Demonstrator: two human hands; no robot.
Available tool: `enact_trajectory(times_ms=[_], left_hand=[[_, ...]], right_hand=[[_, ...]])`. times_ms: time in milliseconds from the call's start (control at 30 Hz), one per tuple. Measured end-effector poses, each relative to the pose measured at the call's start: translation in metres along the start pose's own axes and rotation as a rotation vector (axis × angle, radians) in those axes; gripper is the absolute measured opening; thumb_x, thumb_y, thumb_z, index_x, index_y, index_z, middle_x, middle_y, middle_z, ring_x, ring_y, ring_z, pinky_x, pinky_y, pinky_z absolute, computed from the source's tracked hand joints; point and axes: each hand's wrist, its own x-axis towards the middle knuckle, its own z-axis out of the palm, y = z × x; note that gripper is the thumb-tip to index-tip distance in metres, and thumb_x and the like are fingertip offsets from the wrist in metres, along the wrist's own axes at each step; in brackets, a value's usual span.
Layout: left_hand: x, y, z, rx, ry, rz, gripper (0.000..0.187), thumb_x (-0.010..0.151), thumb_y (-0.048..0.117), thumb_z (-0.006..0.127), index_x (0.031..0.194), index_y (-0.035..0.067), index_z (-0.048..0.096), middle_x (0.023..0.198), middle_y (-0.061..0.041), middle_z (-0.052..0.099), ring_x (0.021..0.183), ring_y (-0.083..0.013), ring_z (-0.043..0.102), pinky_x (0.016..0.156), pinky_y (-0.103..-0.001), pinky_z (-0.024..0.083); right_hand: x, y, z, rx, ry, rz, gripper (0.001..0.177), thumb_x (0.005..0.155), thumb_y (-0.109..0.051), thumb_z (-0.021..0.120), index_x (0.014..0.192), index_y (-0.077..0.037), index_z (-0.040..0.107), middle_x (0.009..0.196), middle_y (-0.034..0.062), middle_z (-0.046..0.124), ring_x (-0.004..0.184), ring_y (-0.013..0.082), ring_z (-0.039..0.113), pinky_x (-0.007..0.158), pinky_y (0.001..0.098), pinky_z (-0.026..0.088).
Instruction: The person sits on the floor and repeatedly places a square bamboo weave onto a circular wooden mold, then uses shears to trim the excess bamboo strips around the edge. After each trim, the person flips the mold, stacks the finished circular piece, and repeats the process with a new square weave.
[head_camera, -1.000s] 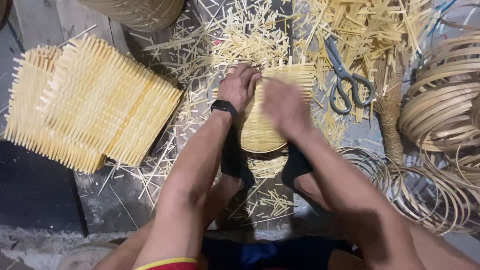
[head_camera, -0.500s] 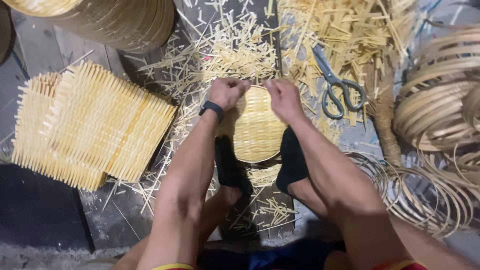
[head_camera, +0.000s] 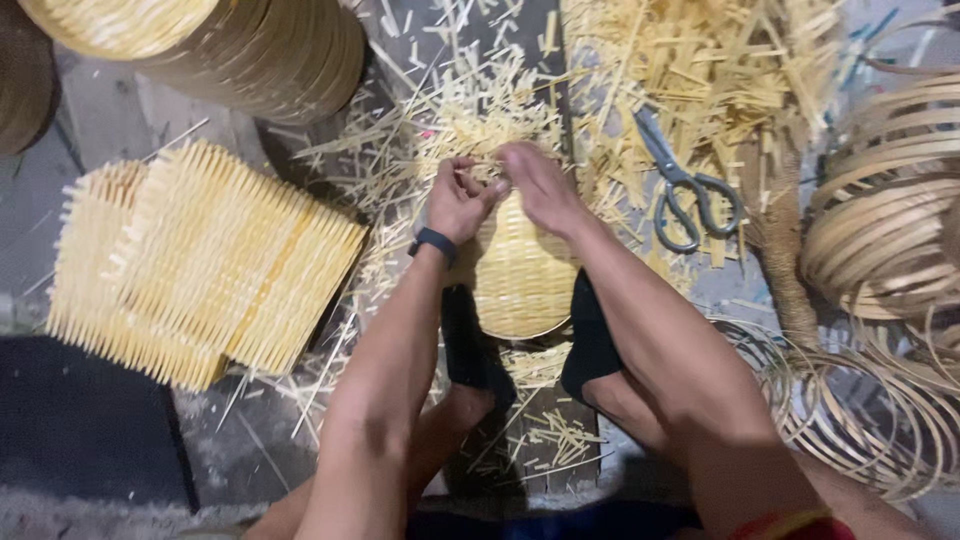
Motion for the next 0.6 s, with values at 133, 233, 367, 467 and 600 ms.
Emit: enact_trajectory(times_ms=[133,233,367,467,600], left_hand=[[-0.066,-0.004,-0.018,0.592,0.649,0.605,0.037,0.095,0.034,0.078,0.115,0.004,0.068,0.108,-0.015,0.066,0.097,-0.0344,0.066,0.084,-0.044,0.054],[-0.108,-0.019,-0.019,0.602,0.582,0.230,0.031,0.097,0.034,0.073,0.110,0.006,0.078,0.089,-0.013,0.066,0.079,-0.0317,0.066,0.072,-0.042,0.053],[-0.098,-0.046,-0.020,0.375,0.498,0.022,0.032,0.099,0.033,0.075,0.103,0.002,0.082,0.080,-0.015,0.076,0.071,-0.0240,0.072,0.070,-0.038,0.054],[-0.075,-0.057,-0.033,-0.028,0.400,-0.339,0.037,0.086,0.029,0.086,0.091,-0.007,0.082,0.077,-0.008,0.075,0.066,-0.0145,0.060,0.064,-0.033,0.052],[-0.064,-0.053,-0.052,-0.229,0.283,-0.640,0.042,0.084,0.023,0.089,0.095,-0.014,0.075,0.077,-0.007,0.068,0.060,-0.0174,0.053,0.055,-0.037,0.041]], right_hand=[[-0.008,-0.050,0.005,-0.204,-0.051,-0.191,0.036,0.100,-0.046,0.051,0.107,-0.017,0.071,0.109,0.0128,0.071,0.102,0.0391,0.066,0.090,0.0601,0.045],[-0.017,-0.075,-0.011,-0.300,-0.190,-0.056,0.037,0.087,-0.054,0.068,0.097,-0.020,0.073,0.101,0.0090,0.074,0.100,0.0331,0.068,0.089,0.0485,0.049],[-0.020,-0.094,-0.016,-0.304,-0.195,0.037,0.039,0.086,-0.059,0.070,0.094,-0.021,0.073,0.098,0.0075,0.075,0.099,0.0315,0.068,0.090,0.0490,0.048],[-0.003,-0.100,-0.009,-0.326,-0.274,0.235,0.040,0.082,-0.062,0.073,0.088,-0.022,0.073,0.094,0.0043,0.074,0.098,0.0280,0.069,0.090,0.0484,0.049],[0.012,-0.088,0.003,-0.330,-0.346,0.325,0.043,0.083,-0.060,0.075,0.087,-0.017,0.073,0.087,0.0028,0.070,0.095,0.0264,0.070,0.090,0.0488,0.050]])
